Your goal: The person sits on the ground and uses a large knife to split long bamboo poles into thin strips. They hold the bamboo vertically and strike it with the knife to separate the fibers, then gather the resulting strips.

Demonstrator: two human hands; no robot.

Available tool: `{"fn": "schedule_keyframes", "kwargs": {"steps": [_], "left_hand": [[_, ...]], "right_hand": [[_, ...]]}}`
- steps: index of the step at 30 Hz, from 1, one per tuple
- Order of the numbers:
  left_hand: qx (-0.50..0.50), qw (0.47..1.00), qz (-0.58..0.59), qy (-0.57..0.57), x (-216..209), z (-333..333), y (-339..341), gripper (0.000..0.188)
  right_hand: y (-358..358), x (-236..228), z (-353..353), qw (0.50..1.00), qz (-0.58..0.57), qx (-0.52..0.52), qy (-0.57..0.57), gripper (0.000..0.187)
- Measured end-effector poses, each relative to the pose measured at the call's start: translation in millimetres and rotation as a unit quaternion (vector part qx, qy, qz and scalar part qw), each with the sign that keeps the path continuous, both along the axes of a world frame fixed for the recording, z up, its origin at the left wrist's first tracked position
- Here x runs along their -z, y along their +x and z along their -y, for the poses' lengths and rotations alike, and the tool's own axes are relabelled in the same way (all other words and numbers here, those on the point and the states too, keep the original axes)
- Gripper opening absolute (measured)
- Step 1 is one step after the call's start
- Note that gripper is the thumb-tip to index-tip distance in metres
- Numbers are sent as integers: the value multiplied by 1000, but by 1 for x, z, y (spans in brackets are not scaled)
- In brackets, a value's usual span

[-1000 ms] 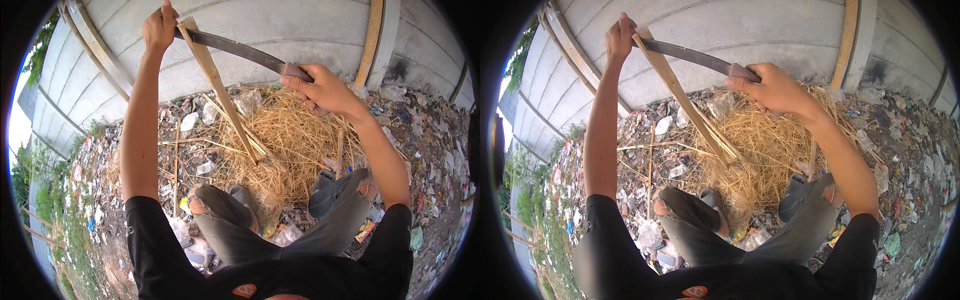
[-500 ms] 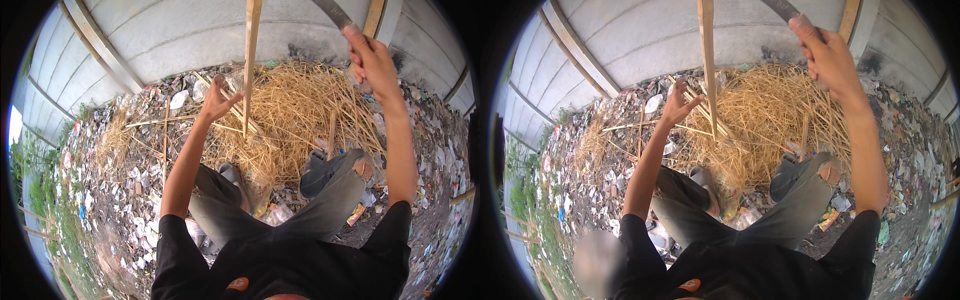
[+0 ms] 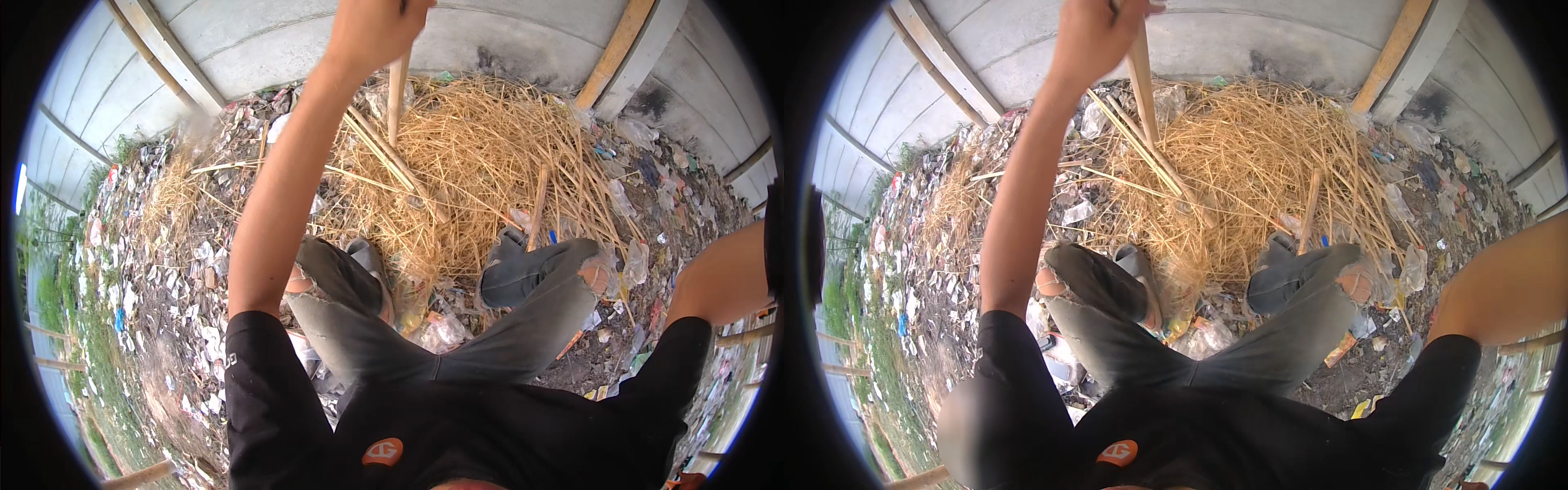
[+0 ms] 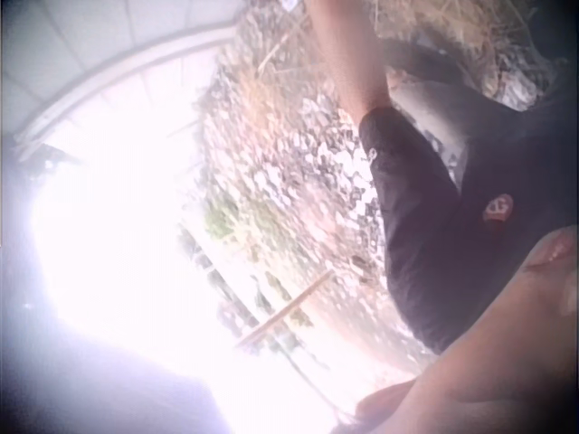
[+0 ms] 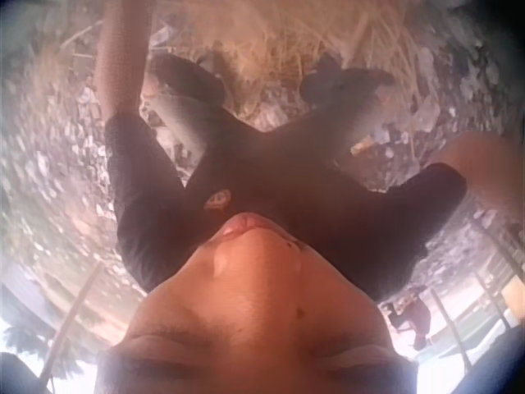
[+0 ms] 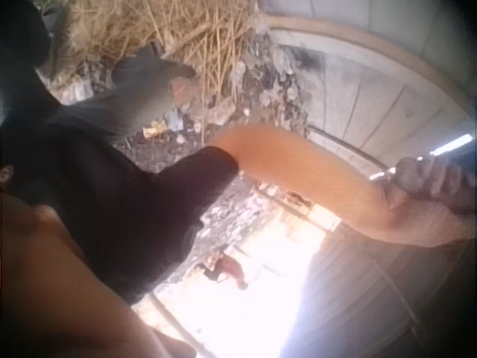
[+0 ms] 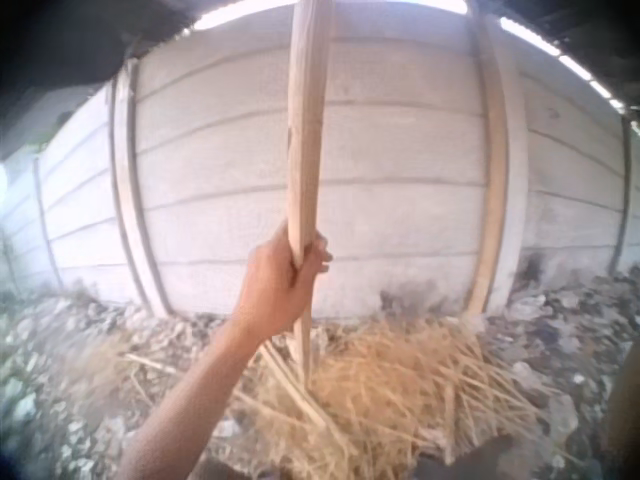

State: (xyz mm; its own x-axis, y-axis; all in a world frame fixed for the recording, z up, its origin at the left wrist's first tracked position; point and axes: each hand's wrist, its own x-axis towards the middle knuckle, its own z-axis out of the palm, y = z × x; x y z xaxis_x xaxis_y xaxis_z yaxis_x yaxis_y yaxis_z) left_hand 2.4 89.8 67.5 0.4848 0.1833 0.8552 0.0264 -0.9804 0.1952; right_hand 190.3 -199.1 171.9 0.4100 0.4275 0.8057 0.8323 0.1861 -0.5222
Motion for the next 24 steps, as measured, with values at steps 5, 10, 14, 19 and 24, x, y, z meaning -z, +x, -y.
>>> {"fn": "schedule_keyframes", "kwargs": {"steps": [5,10,14,19,24], "left_hand": [[-142,656,-700,-242,257,-40,-120,111],[-202,811,-482,-262,188,-52,-165,93],[-208,886,-247,-334,170,-37,-120,110],[-171,926,-238,-237,239,-17,-42,78],[-86,982,-91,-142,89,-22,27,35]], "right_hand": [[25,164,-91,956,-11,3,-294,45],[21,130,-62,934,-90,-64,-339,50],[2,129,-61,938,-121,-90,-312,53],[-11,126,-50,963,-69,-95,-244,63],[13,-12,26,988,-71,-47,-127,47]]}}
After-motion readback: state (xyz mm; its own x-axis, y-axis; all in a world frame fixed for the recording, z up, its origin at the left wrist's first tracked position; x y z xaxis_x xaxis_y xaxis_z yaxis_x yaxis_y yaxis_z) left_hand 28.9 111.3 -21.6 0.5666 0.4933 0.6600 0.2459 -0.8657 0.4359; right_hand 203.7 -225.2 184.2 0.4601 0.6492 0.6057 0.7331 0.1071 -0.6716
